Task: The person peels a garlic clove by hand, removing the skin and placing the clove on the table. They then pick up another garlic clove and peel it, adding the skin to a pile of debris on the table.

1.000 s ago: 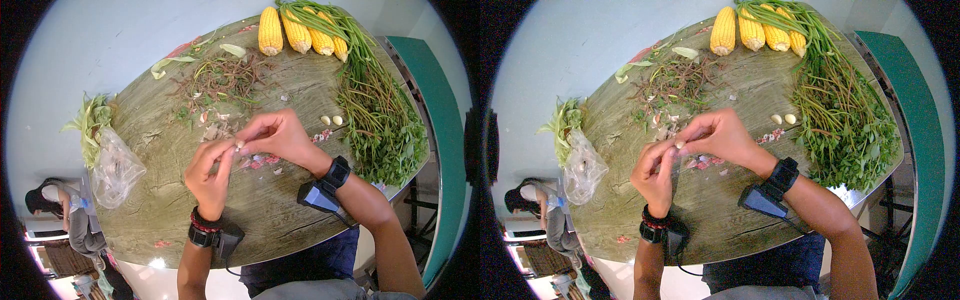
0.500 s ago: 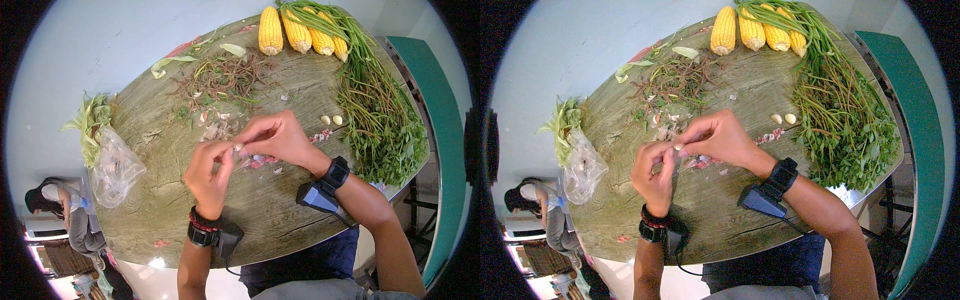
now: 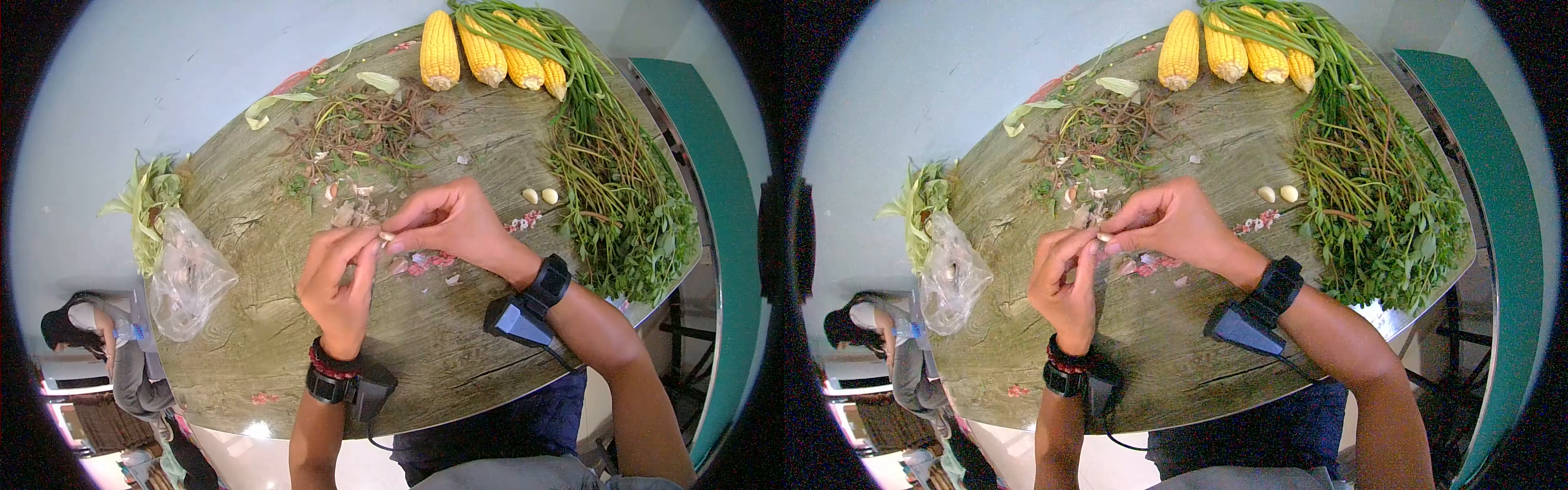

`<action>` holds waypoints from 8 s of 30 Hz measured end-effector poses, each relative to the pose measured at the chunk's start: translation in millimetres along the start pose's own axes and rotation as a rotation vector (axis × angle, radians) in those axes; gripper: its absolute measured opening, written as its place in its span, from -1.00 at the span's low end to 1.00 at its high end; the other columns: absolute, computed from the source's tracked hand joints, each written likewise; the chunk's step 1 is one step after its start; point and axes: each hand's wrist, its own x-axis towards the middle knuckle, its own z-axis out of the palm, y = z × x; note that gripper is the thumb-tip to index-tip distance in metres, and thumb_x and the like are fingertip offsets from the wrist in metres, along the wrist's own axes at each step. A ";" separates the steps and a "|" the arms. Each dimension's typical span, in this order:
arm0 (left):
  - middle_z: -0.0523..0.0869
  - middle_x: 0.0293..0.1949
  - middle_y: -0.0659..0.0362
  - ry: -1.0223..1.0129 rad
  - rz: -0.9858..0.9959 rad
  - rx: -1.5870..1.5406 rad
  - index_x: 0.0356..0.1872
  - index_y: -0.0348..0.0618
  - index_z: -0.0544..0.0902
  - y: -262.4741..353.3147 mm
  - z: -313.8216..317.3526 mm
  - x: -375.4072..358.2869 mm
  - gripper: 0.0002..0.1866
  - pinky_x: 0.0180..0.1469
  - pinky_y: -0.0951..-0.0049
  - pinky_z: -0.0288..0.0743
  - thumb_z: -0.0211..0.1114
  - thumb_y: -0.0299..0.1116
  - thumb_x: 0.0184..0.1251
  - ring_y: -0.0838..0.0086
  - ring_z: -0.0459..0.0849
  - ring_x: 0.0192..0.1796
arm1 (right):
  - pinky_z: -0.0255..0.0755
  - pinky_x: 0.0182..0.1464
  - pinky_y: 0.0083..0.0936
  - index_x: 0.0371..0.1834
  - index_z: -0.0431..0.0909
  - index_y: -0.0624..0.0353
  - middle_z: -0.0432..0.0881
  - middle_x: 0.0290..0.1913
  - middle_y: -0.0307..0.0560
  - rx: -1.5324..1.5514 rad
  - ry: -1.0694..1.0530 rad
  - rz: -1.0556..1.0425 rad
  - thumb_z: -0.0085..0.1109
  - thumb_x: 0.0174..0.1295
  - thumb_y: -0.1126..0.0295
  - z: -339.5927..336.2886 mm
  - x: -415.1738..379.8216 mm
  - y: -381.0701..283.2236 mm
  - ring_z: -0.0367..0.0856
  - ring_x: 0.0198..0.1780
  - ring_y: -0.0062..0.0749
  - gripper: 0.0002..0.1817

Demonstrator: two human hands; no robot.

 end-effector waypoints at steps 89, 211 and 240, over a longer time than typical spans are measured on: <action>0.72 -0.30 0.13 -0.025 -0.004 0.006 -0.24 -0.26 0.72 -5.2 -0.9 0.3 -0.84 -0.31 0.62 0.52 0.33 -0.67 0.17 0.56 0.65 -0.28 | 0.52 -0.38 -0.75 -0.17 0.72 0.23 0.75 -0.23 -0.14 -0.036 0.012 -0.176 0.42 0.09 0.52 0.2 0.1 7.8 0.64 -0.31 -0.72 -0.78; 0.52 -0.27 0.23 0.092 -0.079 -0.042 -0.31 -0.26 0.55 -2.1 3.2 -3.8 -0.93 -0.29 0.64 0.45 0.24 -0.63 0.26 0.62 0.53 -0.32 | 0.53 -0.32 -0.73 0.08 0.55 0.29 0.65 -0.33 -0.27 0.107 -0.176 -0.077 0.30 0.16 0.60 2.5 -2.7 -1.8 0.62 -0.36 -0.70 -0.62; 0.59 -0.23 0.20 0.008 -0.069 -0.007 -0.09 -0.22 0.67 -2.1 6.0 1.6 -0.73 -0.27 0.63 0.50 0.32 -0.65 0.17 0.60 0.58 -0.30 | 0.59 -0.15 -0.58 -0.03 0.61 0.33 0.72 -0.23 -0.09 0.477 -0.018 -0.106 0.26 0.24 0.52 -5.2 2.0 2.8 0.69 -0.28 -0.52 -0.76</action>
